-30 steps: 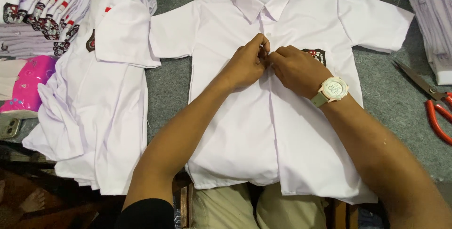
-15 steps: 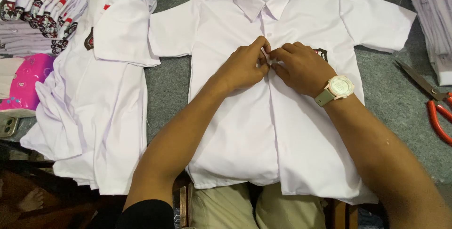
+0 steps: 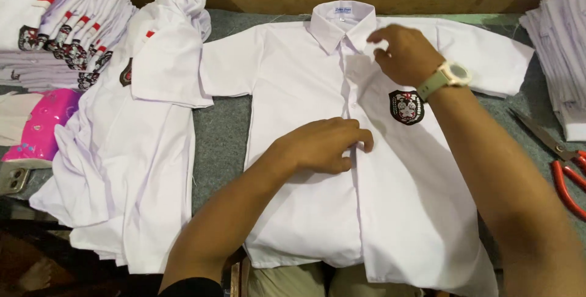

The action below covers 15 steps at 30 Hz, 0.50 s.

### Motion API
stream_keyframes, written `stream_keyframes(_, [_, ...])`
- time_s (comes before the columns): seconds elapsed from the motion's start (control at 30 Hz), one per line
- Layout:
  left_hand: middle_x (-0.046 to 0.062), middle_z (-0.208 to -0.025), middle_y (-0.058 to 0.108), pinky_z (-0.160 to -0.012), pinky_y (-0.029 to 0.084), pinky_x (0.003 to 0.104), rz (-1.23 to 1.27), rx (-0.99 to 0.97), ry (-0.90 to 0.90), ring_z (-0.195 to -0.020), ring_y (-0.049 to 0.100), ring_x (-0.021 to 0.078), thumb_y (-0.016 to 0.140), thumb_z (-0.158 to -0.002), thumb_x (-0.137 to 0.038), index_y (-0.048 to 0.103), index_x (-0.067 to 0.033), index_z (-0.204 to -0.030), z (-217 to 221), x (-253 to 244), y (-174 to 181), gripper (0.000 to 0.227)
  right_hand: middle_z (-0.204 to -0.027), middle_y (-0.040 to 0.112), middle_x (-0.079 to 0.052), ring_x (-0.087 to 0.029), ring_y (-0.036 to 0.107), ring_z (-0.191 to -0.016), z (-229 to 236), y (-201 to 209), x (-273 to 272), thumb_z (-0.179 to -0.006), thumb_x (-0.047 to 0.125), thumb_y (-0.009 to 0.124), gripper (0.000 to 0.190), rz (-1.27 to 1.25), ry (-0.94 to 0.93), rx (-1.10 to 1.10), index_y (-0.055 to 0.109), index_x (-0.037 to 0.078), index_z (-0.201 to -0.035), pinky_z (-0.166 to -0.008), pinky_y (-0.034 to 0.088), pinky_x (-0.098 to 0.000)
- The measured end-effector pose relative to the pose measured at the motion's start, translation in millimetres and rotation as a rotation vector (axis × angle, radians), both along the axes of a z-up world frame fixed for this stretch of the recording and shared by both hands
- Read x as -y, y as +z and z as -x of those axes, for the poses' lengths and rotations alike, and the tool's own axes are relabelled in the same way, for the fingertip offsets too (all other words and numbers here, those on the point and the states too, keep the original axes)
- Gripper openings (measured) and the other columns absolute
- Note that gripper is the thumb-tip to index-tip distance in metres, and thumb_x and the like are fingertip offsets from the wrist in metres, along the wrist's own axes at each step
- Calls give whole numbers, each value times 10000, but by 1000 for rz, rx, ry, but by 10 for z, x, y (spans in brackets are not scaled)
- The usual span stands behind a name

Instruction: Buttoning a white school shirt on a workbench

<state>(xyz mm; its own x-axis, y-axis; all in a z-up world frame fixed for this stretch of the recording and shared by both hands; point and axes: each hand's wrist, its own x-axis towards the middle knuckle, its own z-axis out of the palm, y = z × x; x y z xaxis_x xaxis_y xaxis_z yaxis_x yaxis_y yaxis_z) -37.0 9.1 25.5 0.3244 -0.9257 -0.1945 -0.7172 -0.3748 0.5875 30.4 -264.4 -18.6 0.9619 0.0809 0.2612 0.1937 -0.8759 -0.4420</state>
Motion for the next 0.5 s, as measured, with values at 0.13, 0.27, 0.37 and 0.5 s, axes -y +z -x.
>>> stream_keyframes(0.13, [45,-1064,571,-852,446,426,133,291,-162,-1031,549,303,633,-827,-131,682,-242,-1152,21,40,-270,348,-1168,708,-172,-446,553,-1007,-497,-77,-74,-999,333,668,370,397,-6,300,733,63,-1242,-873,397,-547])
stream_keyframes(0.27, [26,-1134,613,-856,460,444,397,676,-212,-1054,579,305,791,-692,-229,713,-246,-1106,125,104,-393,422,-1039,763,-93,-337,575,-1046,-732,-108,-397,-1122,535,463,561,620,-106,251,794,102,-989,-833,325,-538])
stream_keyframes(0.37, [0,-872,582,-808,451,412,599,748,-263,-920,571,262,658,-857,-170,704,-214,-868,275,186,-467,64,-916,769,-63,-301,681,-904,-1042,-387,-367,-1133,583,487,542,812,-76,438,785,175,-936,-902,369,-580])
stream_keyframes(0.5, [88,-832,683,-782,521,357,718,815,-276,-793,636,276,628,-942,19,683,-73,-781,538,55,-556,194,-746,721,-26,-249,651,-668,-1081,-450,-395,-1179,502,488,567,836,-26,464,707,172,-773,-870,360,-459])
